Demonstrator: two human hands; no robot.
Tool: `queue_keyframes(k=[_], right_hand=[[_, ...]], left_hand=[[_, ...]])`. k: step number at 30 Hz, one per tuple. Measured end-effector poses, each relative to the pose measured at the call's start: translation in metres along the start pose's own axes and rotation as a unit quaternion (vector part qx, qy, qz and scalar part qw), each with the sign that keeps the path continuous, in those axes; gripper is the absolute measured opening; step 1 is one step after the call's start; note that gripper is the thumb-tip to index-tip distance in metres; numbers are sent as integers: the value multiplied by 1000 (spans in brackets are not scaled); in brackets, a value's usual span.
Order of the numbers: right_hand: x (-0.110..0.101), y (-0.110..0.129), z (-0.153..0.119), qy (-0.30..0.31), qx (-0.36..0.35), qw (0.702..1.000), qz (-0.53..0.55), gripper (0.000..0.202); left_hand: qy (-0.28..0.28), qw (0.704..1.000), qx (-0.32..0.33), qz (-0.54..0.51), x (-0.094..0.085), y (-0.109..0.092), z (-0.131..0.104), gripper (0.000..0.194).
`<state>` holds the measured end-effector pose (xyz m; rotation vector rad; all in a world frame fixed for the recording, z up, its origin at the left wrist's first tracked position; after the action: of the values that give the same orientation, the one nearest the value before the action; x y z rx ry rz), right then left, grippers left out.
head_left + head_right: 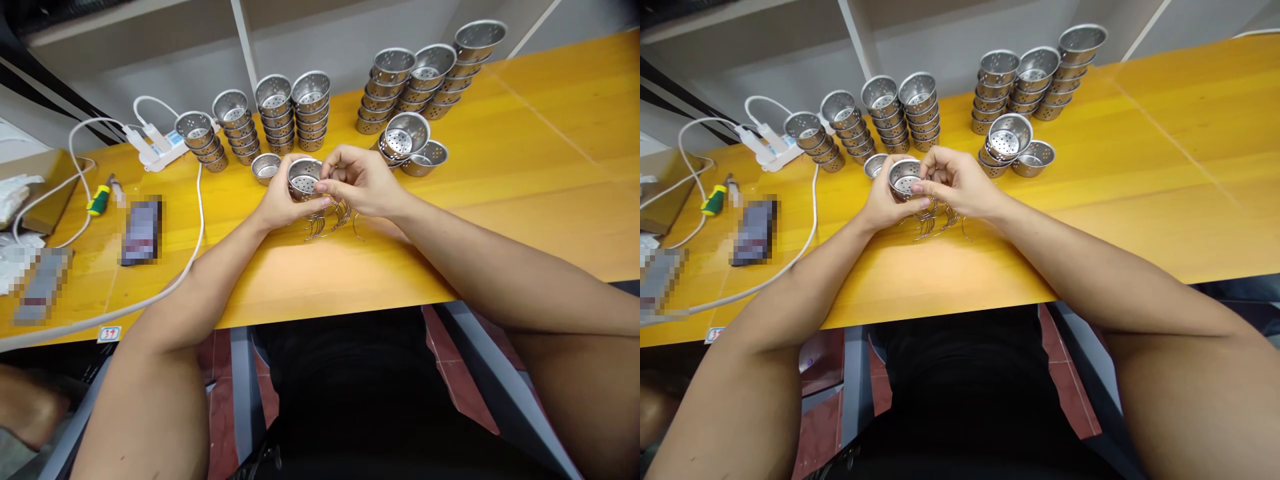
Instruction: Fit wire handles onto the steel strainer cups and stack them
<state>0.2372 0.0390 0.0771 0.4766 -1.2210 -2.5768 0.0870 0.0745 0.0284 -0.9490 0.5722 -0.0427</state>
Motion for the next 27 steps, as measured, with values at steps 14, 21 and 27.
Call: queue_keyframes(k=[14,21,27], right_hand=[[-2,-12,1,-10,8,999,-30,75],[-7,1,-1,-9,-38,993,-109,69],[-11,20,-4,5,-113,968,-224,56]], left_hand=[[6,1000,17,17,5,4,4,94],[-12,1000,10,26,3,9,3,98],[-45,998,1,53,-8,13,6,101]])
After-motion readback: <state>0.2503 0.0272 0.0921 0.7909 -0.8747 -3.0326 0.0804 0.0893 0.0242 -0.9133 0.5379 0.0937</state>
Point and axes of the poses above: each hand's wrist, its own z-axis towards the middle knuckle, its own x-axis out of the palm, y = z × x, the point moved 9 cm from there along z, towards the middle knuckle, and after that the axes turned 14 degrees about -x, right-handed, at the moved point
